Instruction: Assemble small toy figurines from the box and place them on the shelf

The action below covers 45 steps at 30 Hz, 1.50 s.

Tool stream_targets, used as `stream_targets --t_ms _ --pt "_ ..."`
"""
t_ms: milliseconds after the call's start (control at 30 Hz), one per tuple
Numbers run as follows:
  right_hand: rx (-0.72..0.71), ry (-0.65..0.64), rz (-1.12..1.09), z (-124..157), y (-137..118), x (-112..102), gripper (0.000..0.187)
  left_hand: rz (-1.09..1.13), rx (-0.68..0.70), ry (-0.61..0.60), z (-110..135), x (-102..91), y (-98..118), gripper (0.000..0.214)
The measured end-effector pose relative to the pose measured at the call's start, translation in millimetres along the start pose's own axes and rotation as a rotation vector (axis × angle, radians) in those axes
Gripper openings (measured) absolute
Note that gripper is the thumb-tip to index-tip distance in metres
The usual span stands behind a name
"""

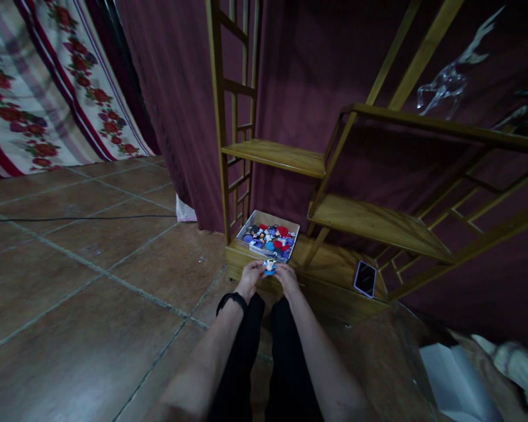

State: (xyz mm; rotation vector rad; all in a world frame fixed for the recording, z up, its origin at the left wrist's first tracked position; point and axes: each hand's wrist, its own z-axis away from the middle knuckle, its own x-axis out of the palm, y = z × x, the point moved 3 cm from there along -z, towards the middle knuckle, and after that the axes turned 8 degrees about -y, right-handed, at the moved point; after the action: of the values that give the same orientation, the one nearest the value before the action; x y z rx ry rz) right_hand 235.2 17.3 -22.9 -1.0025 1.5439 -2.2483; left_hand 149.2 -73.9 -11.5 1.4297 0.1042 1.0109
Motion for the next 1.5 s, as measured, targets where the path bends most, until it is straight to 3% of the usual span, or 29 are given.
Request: stream_targets --t_ms 1233,1500 --pt "0.056 -0.07 0.099 5.6 -5.7 1.3 0.015 0.033 -0.06 -0.014 0.5 1.0 3.2 0.012" --pt "0.006 -0.086 0.074 7.1 -6.8 1.8 0.018 0.02 -0.077 -0.024 -0.4 -0.1 2.5 0.013"
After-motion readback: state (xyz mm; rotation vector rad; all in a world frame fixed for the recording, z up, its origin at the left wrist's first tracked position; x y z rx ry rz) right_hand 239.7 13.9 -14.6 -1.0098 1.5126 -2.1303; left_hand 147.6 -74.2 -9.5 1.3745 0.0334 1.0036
